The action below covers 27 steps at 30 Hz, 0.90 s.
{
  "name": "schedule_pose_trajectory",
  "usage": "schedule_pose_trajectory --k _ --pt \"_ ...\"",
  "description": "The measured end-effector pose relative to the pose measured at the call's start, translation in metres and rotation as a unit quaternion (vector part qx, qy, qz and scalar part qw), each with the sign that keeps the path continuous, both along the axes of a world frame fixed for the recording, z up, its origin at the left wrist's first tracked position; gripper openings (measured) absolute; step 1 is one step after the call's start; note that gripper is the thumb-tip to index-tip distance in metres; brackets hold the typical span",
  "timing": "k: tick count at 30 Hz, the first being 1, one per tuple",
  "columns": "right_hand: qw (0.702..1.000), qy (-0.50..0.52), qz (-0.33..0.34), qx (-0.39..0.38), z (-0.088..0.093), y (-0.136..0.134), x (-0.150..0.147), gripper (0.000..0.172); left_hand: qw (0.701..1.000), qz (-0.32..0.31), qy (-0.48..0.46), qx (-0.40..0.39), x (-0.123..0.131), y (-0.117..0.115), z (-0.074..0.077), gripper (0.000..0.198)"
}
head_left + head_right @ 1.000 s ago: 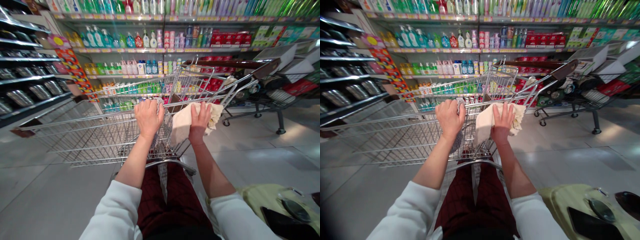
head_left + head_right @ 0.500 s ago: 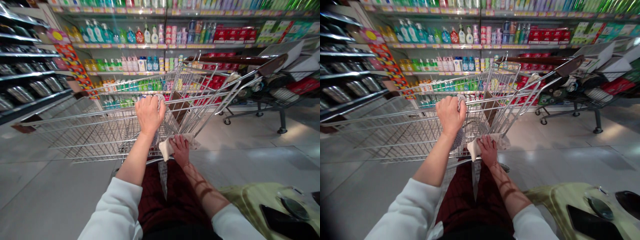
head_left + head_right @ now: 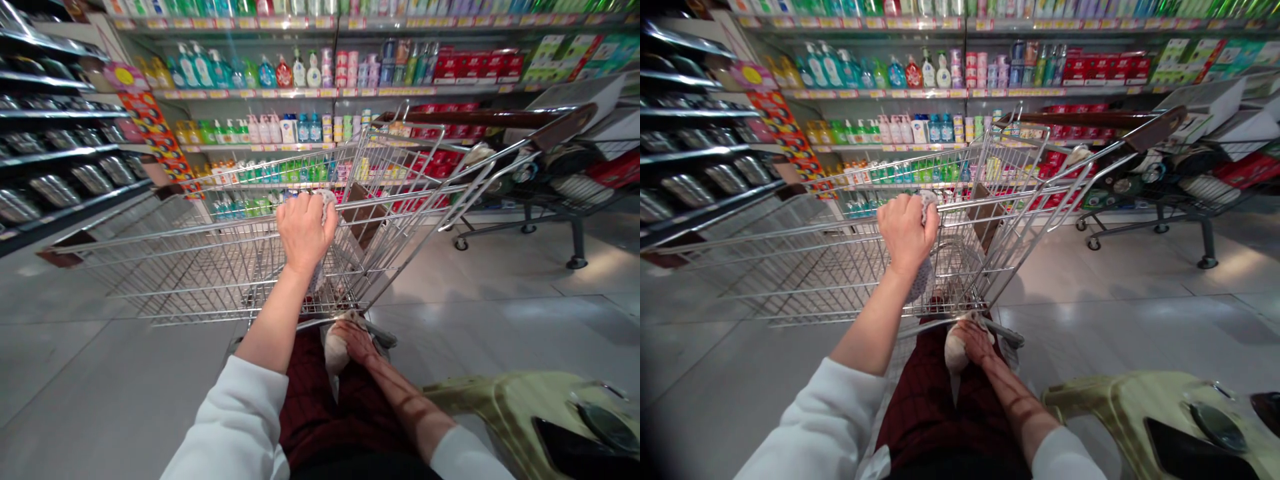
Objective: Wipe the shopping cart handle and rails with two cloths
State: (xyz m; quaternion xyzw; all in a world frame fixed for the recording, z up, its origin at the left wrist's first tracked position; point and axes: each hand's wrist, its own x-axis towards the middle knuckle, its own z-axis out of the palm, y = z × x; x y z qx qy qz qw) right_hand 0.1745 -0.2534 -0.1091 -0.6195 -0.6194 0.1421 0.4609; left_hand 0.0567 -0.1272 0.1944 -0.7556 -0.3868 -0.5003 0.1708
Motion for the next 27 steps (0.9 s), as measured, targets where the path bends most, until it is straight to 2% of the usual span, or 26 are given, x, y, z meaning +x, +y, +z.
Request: schedule_pose_trajectory --k 2,4,7,9,11,13,15,18,20,22,24,27 --pt "0.999 0.007 -0.033 -0.004 0.007 -0.001 0.015 0.026 1.000 -0.012 -0.011 -0.013 0.001 0.000 0.000 0.027" --pt "0.995 0.007 -0.098 0.002 0.021 -0.003 0.031 0.033 0.999 -0.023 -0.023 -0.024 0.001 0.000 0.000 0.026" --pt "0.981 0.009 -0.189 0.044 0.061 -0.005 0.048 0.038 0.999 -0.018 -0.024 -0.017 0.002 0.000 0.000 0.027" --pt "0.964 0.005 -0.233 0.126 0.093 -0.003 0.053 0.030 1.000 0.000 -0.015 0.002 0.002 0.000 -0.001 0.028" --pt "0.951 -0.002 -0.243 0.191 0.118 0.003 0.052 0.023 1.000 0.014 -0.006 0.020 0.002 0.000 -0.001 0.028" --pt "0.949 -0.036 -0.224 0.221 0.127 0.012 0.047 0.021 0.999 0.019 -0.004 0.033 0.001 0.000 -0.001 0.027" --pt "0.949 -0.096 -0.200 0.224 0.118 0.021 0.039 0.019 0.999 0.020 -0.004 0.041 0.001 0.000 -0.001 0.027" --pt "0.951 -0.173 -0.170 0.191 0.083 0.029 0.029 0.019 0.999 0.020 -0.003 0.047 0.001 0.000 -0.002 0.027" --pt "0.959 -0.191 -0.144 0.153 0.058 0.028 0.024 0.023 0.999 0.016 -0.004 0.043 0.001 0.000 -0.002 0.028" --pt "0.970 -0.197 -0.101 0.097 0.043 0.022 0.020 0.031 0.999 0.007 -0.007 0.030 0.001 0.001 -0.003 0.028" --pt "0.979 -0.188 -0.056 0.050 0.038 0.015 0.018 0.038 1.000 -0.003 -0.013 0.016 0.001 0.001 -0.002 0.028" --pt "0.987 -0.160 -0.004 0.026 0.047 0.009 0.019 0.043 1.000 -0.008 -0.013 0.008 0.000 0.001 -0.002 0.028"
